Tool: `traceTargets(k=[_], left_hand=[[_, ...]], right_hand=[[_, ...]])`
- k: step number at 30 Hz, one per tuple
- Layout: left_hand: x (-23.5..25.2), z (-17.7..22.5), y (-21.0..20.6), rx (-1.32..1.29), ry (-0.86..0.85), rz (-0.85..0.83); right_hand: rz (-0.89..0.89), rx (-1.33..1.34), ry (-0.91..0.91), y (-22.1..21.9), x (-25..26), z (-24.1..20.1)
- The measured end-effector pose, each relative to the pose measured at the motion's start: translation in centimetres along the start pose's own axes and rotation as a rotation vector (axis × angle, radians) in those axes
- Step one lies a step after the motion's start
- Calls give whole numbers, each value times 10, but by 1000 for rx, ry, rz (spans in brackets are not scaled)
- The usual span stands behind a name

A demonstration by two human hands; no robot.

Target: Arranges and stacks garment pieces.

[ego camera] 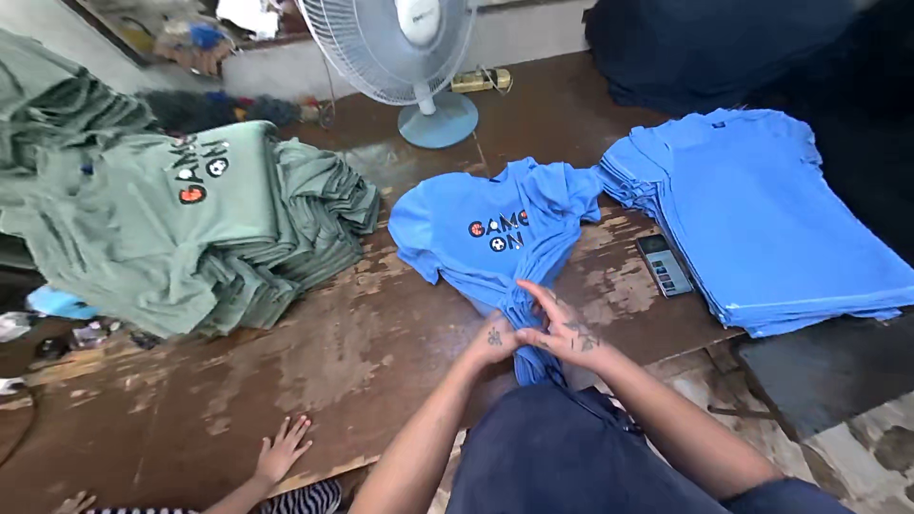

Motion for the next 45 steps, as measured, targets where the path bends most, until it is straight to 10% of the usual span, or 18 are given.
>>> traceTargets(k=[6, 45], left_hand=[[12, -39, -30, -620, 61, -61], [36, -50, -8, 202, 13, -81]], right_hand=[[72, 270, -52, 5, 4, 36], [-67, 164, -240, 9, 16, 61]])
Point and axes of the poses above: each hand's wrist, its own x-axis towards the middle knuckle, its own y-axis out of the back of the hand, z = x × y, the point moved 2 cm from there along x, towards the middle knuckle, and after that the axes turned 12 degrees about y, right-handed, at the moved point
